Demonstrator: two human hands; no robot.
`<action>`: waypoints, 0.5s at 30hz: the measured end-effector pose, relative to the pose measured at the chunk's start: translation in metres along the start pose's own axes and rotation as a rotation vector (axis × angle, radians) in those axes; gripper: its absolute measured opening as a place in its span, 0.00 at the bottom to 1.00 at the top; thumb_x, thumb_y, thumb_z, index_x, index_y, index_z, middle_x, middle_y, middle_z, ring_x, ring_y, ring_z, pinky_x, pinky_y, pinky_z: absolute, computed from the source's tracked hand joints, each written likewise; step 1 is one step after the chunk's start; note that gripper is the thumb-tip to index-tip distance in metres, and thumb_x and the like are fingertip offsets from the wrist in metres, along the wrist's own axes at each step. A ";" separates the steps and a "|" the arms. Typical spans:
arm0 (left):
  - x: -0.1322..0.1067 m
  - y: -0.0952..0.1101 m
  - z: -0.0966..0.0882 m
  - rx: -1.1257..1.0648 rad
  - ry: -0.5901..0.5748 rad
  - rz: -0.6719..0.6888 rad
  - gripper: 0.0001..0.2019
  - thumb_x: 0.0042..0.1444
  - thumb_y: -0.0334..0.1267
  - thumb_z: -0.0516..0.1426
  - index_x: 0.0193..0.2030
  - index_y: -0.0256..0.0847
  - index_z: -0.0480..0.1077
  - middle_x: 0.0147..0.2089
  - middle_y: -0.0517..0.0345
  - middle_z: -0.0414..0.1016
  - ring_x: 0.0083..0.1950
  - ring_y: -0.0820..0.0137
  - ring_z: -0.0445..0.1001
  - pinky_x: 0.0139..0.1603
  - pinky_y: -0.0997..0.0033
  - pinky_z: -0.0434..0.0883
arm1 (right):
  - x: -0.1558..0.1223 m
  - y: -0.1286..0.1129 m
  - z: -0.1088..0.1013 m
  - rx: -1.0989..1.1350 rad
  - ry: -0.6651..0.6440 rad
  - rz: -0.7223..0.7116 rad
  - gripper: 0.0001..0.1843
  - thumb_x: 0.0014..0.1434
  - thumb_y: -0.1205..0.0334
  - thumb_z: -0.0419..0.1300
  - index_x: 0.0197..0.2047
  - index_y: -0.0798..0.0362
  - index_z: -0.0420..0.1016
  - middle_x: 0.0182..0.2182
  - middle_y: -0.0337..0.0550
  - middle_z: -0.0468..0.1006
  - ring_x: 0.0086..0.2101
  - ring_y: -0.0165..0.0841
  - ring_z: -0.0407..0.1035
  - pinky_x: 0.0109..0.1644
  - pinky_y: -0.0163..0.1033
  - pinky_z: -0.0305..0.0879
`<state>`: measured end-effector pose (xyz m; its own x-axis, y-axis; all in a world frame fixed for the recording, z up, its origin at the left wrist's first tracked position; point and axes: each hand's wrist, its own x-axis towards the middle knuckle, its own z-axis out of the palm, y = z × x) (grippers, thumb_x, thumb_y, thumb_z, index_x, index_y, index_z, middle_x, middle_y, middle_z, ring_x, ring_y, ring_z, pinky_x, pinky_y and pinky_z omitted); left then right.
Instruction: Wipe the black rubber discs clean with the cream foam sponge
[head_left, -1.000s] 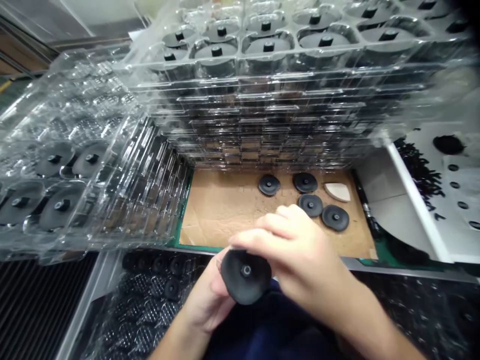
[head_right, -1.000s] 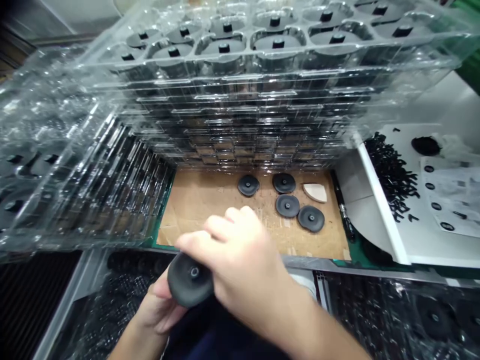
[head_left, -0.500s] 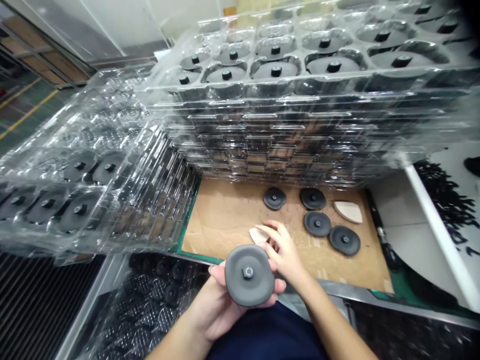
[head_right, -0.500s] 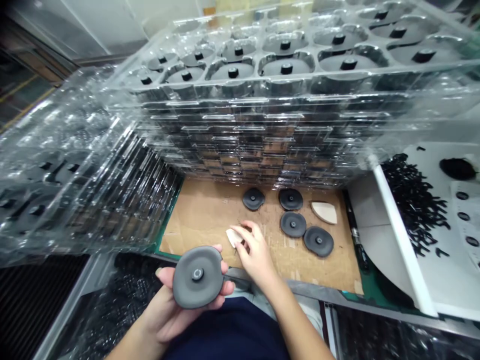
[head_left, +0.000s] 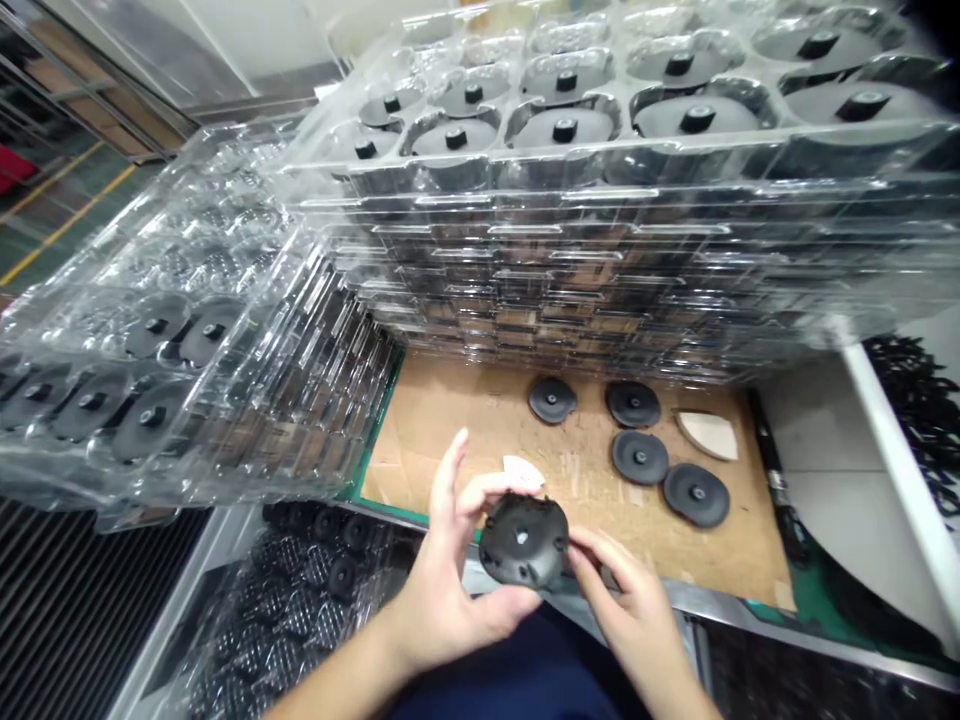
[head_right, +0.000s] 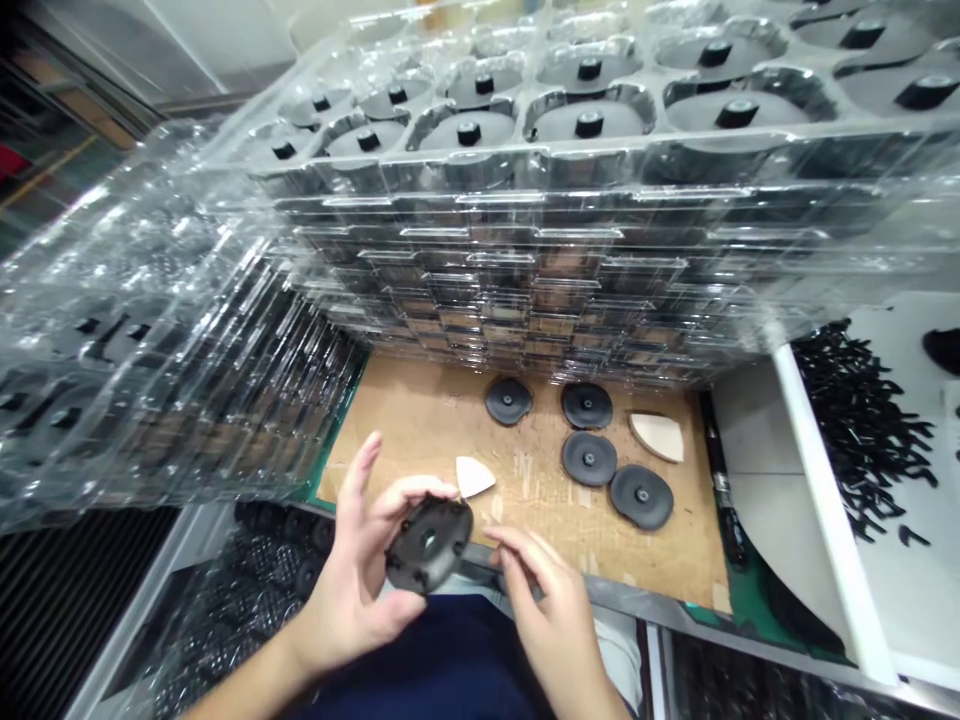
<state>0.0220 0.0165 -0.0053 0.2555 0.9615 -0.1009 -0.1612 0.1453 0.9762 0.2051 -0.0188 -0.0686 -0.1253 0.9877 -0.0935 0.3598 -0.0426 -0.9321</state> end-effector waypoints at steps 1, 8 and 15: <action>-0.001 -0.001 -0.001 0.167 0.000 0.065 0.52 0.47 0.32 0.65 0.68 0.59 0.33 0.57 0.52 0.68 0.58 0.61 0.68 0.61 0.58 0.62 | -0.002 -0.002 0.000 0.000 0.038 -0.005 0.13 0.63 0.63 0.53 0.49 0.51 0.73 0.33 0.44 0.79 0.33 0.33 0.76 0.35 0.34 0.74; -0.003 0.001 -0.006 0.517 -0.028 0.245 0.56 0.45 0.25 0.64 0.68 0.63 0.31 0.58 0.52 0.68 0.58 0.61 0.69 0.59 0.58 0.63 | 0.009 -0.026 -0.018 -0.141 0.069 -0.409 0.24 0.61 0.71 0.54 0.59 0.47 0.63 0.38 0.43 0.77 0.35 0.31 0.72 0.39 0.35 0.71; -0.004 -0.003 -0.011 0.270 0.012 -0.273 0.21 0.51 0.49 0.60 0.49 0.42 0.73 0.47 0.51 0.78 0.49 0.62 0.74 0.53 0.66 0.67 | 0.028 -0.035 -0.013 -0.121 0.003 -0.444 0.11 0.64 0.58 0.53 0.42 0.51 0.75 0.23 0.38 0.76 0.22 0.30 0.69 0.27 0.34 0.66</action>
<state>0.0106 0.0146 -0.0097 0.2426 0.8990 -0.3646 0.1687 0.3310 0.9284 0.2010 0.0126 -0.0345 -0.2893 0.9068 0.3067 0.3771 0.4024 -0.8342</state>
